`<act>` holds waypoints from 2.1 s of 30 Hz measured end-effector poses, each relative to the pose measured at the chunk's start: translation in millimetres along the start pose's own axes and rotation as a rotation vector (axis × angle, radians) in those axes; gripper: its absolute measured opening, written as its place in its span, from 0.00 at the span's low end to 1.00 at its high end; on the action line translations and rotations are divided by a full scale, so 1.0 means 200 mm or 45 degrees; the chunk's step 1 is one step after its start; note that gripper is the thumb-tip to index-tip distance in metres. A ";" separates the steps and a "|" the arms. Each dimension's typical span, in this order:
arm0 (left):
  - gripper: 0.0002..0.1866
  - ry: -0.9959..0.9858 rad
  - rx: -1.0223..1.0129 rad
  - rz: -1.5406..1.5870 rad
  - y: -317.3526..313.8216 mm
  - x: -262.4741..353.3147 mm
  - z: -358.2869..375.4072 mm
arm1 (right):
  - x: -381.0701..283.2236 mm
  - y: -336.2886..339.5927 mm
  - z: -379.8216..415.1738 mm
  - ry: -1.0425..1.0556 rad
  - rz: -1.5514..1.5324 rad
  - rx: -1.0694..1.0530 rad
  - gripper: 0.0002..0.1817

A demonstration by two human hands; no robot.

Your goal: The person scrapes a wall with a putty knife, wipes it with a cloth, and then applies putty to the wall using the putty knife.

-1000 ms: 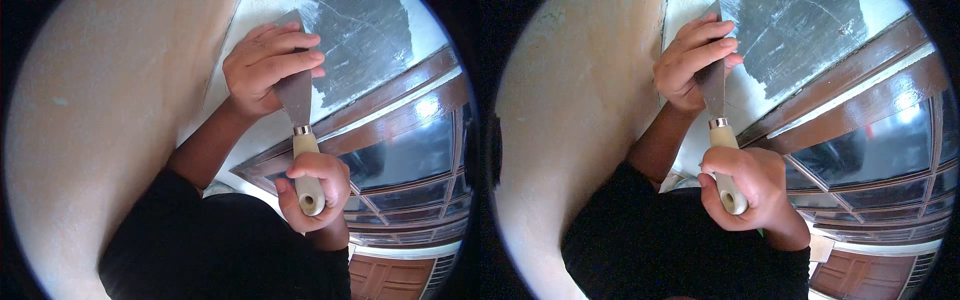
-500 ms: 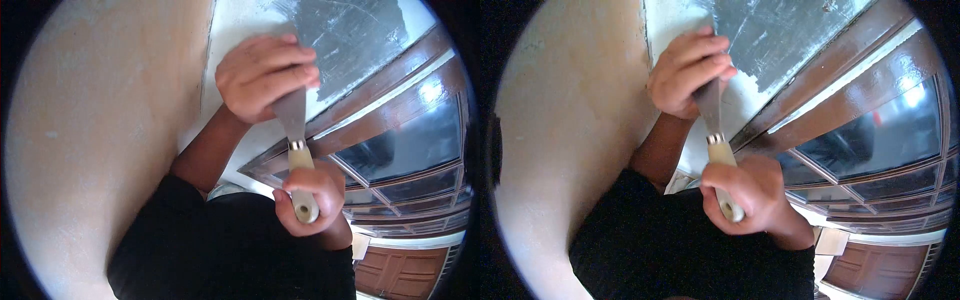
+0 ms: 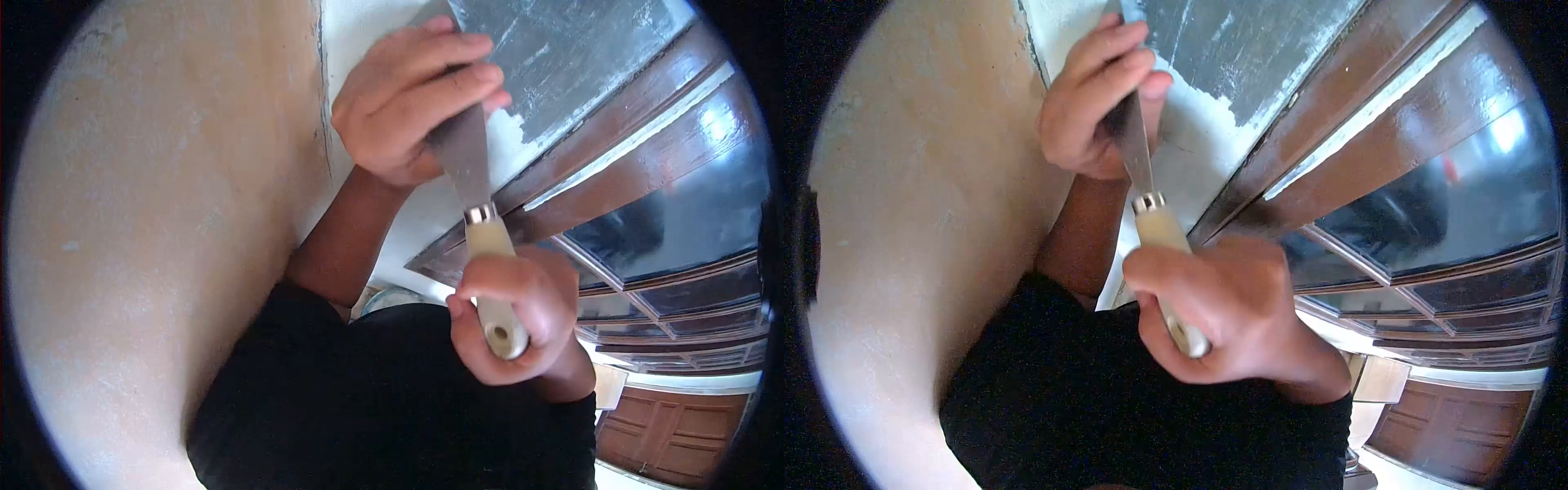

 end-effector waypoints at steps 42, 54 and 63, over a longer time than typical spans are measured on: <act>0.15 0.018 -0.158 0.057 0.03 0.01 -0.02 | -0.01 0.02 -0.01 0.031 0.084 -0.021 0.20; 0.15 -0.011 -0.065 0.068 -0.01 -0.02 0.00 | -0.01 0.00 -0.01 0.031 0.036 -0.007 0.19; 0.17 -0.019 0.063 0.034 0.01 -0.02 0.02 | -0.03 0.04 -0.02 0.007 0.080 -0.006 0.18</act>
Point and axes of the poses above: each hand's wrist, its own z-axis away from the middle knuckle, its own y-axis out of the back of the hand, x = y × z, the point moved 5 cm from there along -z, towards the middle knuckle, and after that the axes turned 10 degrees about -x, right-handed, at the moved point
